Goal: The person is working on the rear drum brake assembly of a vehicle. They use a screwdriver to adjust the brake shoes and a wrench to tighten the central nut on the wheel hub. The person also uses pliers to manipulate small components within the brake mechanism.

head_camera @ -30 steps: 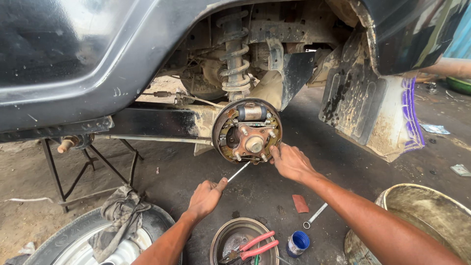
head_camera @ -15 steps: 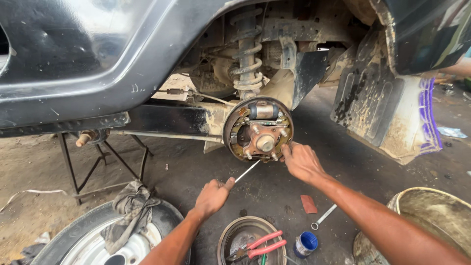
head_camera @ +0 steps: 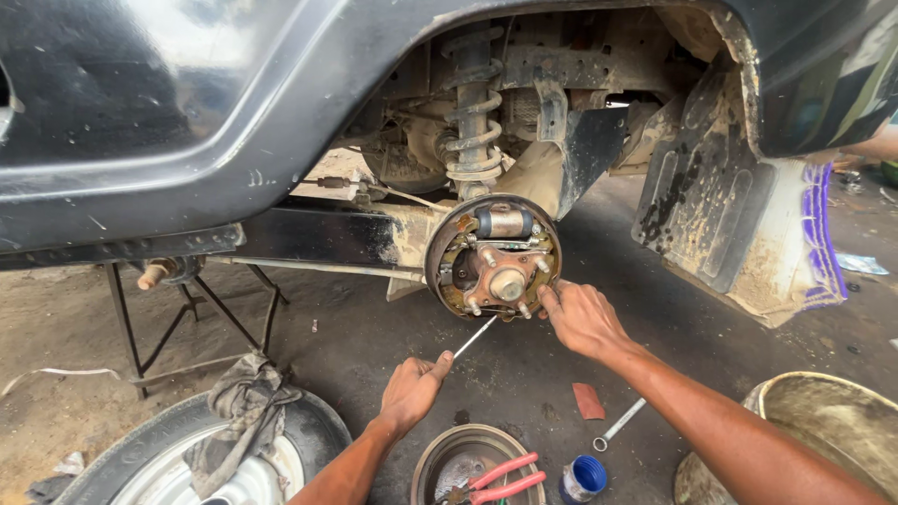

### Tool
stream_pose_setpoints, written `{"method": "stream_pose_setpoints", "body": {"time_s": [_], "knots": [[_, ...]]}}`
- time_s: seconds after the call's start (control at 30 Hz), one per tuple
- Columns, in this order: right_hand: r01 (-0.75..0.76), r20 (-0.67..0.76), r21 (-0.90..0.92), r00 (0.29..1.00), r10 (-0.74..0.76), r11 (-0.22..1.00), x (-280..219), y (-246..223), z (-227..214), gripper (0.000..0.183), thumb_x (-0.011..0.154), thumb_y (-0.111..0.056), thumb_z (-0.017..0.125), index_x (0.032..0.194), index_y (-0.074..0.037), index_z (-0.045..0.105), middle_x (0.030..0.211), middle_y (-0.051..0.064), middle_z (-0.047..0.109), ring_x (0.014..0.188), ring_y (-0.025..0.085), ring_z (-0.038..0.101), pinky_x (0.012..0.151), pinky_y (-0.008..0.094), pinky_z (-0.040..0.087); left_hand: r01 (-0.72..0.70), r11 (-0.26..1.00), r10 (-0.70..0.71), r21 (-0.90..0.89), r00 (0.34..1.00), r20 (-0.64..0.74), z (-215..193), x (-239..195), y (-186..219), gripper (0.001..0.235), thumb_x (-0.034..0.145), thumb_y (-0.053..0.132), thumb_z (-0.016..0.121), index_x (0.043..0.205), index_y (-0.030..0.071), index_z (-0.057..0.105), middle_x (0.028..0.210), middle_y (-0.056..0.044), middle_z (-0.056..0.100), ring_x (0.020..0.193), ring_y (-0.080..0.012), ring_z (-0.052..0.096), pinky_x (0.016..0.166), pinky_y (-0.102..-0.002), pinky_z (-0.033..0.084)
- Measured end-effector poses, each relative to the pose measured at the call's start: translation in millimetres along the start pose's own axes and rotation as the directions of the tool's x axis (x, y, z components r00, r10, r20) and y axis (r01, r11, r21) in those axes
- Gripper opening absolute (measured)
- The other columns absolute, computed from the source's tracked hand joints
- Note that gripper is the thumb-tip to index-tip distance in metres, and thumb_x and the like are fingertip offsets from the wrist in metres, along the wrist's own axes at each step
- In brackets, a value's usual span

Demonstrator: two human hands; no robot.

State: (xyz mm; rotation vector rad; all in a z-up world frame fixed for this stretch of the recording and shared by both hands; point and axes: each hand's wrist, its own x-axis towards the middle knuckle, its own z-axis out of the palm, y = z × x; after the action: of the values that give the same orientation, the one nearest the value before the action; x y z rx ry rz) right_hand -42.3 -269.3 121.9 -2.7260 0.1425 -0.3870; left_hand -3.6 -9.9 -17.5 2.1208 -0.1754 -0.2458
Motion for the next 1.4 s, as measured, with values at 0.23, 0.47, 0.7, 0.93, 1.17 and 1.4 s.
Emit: {"method": "stream_pose_setpoints", "body": {"time_s": [0.23,0.47,0.7,0.93,1.17,1.4], "knots": [[-0.040,0.025,-0.016,0.999,0.040,0.999,-2.2,-5.9,-1.7,0.049,0.103,-0.041,0.042,0.096,-0.005,0.075,0.085,0.014,0.079,0.090,0.039,0.074,0.087,0.050,0.055,0.144,0.990,-0.140,0.002,0.967,-0.212,62.5,-34.0,14.1,0.060,0.098,0.058,0.043,0.125,0.013,0.072,0.107,-0.026,0.071,0.111,-0.0440,0.065,0.101,-0.050,0.048],[-0.057,0.036,-0.011,0.998,0.057,0.998,0.1,-6.1,-3.7,0.048,0.103,-0.041,0.043,0.099,-0.004,0.074,0.086,0.012,0.080,0.091,0.038,0.075,0.087,0.049,0.055,-0.153,0.988,0.153,0.008,0.985,-0.084,35.3,-13.2,36.7,0.056,0.100,0.049,0.039,0.119,0.009,0.072,0.099,-0.028,0.072,0.104,-0.0440,0.068,0.098,-0.051,0.049],[-0.028,0.017,0.027,0.999,0.028,0.999,-2.4,-2.8,-2.3,0.047,0.102,-0.040,0.043,0.100,-0.004,0.073,0.085,0.011,0.080,0.089,0.037,0.075,0.086,0.048,0.056,-0.144,0.969,0.162,0.199,0.984,-0.075,12.9,-9.8,57.6,0.061,0.104,0.051,0.034,0.110,0.007,0.075,0.097,-0.028,0.072,0.101,-0.0454,0.069,0.098,-0.052,0.050],[-0.071,0.054,0.006,0.996,0.071,0.997,0.8,0.3,-1.8,0.046,0.102,-0.042,0.043,0.103,-0.007,0.074,0.085,0.010,0.080,0.090,0.036,0.075,0.086,0.049,0.056,-0.167,0.982,0.141,-0.093,0.962,-0.233,66.5,-34.2,84.5,0.053,0.104,0.041,0.033,0.115,0.006,0.071,0.102,-0.033,0.068,0.101,-0.0526,0.064,0.095,-0.059,0.046],[-0.075,0.020,0.010,0.997,0.075,0.997,-0.8,-4.5,-7.0,0.042,0.097,-0.044,0.051,0.117,-0.011,0.067,0.078,0.015,0.077,0.086,0.036,0.076,0.083,0.050,0.055,-0.369,0.929,0.365,-0.034,0.927,-0.090,108.8,-16.0,132.6,0.048,0.104,0.032,0.032,0.112,0.002,0.069,0.103,-0.033,0.068,0.100,-0.0526,0.065,0.093,-0.058,0.049],[-0.212,0.094,0.299,0.977,0.193,0.930,-9.7,1.2,7.3,0.053,0.099,-0.051,0.053,0.120,-0.002,0.056,0.079,0.012,0.079,0.058,0.025,0.070,0.057,0.039,0.054,-0.130,0.977,0.139,-0.170,0.989,0.045,59.9,10.3,29.0,0.057,0.102,0.052,0.048,0.092,0.004,0.076,0.092,-0.020,0.079,0.094,-0.0314,0.077,0.087,-0.042,0.054]]}}
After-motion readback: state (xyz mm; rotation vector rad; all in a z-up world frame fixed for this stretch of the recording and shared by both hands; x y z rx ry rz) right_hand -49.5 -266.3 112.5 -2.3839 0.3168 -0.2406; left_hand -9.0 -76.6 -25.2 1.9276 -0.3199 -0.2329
